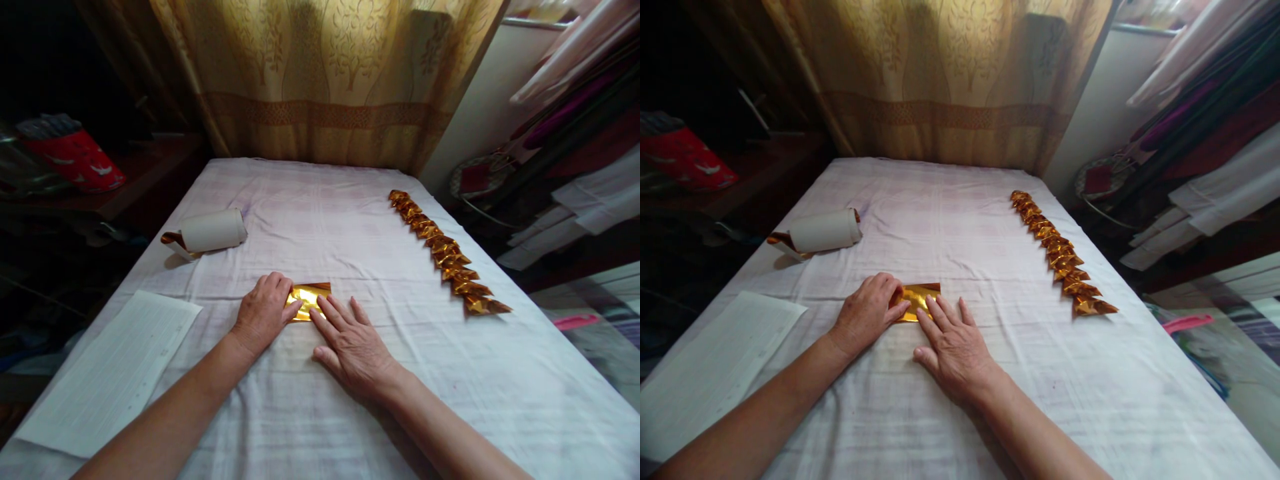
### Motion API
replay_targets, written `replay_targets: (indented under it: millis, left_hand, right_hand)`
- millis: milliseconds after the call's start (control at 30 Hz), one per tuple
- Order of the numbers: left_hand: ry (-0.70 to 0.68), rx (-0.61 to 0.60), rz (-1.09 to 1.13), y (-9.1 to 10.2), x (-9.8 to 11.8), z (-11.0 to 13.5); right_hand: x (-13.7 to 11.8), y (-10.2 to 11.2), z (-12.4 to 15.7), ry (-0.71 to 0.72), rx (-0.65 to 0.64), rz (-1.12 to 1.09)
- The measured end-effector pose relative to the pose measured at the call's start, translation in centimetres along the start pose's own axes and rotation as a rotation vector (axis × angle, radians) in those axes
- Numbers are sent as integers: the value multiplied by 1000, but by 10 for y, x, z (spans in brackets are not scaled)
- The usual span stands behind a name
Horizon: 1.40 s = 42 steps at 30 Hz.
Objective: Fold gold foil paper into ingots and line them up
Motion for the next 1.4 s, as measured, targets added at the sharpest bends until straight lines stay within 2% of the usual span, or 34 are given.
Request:
replay_targets:
  millis: [133, 300, 467, 533, 633, 800, 1133, 1400]
  left_hand:
    - [-2, 7, 2, 0, -1, -1]
    - [-26, 54, 0, 3, 3, 2]
    - [-151, 173, 35, 4, 25, 13]
    - [-177, 166, 72, 0, 34, 15]
    - [-138, 138, 131, -7, 39, 14]
    - [-89, 98, 164, -7, 32, 15]
    - [-6, 18, 136, 7, 4, 25]
    - [31, -19, 152, 8, -15, 30]
  right_hand:
    - [11, 4, 10, -34, -64, 27]
    - [12, 7, 13, -65, -82, 40]
    - [11, 5, 12, -73, -44, 50]
    - [11, 5, 12, -73, -35, 49]
    - [10, 5, 13, -72, -26, 46]
    - [11, 3, 14, -66, 6, 20]
    - [13, 2, 15, -64, 20, 10]
    - [12, 5, 15, -70, 15, -3]
Point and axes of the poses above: each hand's wrist, its own z-axis away from the middle knuckle, its own y-axis out of the back of the hand, x = y × z, the point moved 3 cm from there along -z, towards the middle knuckle, and after that the axes turned 5 degrees about y, right-handed, at the moved point
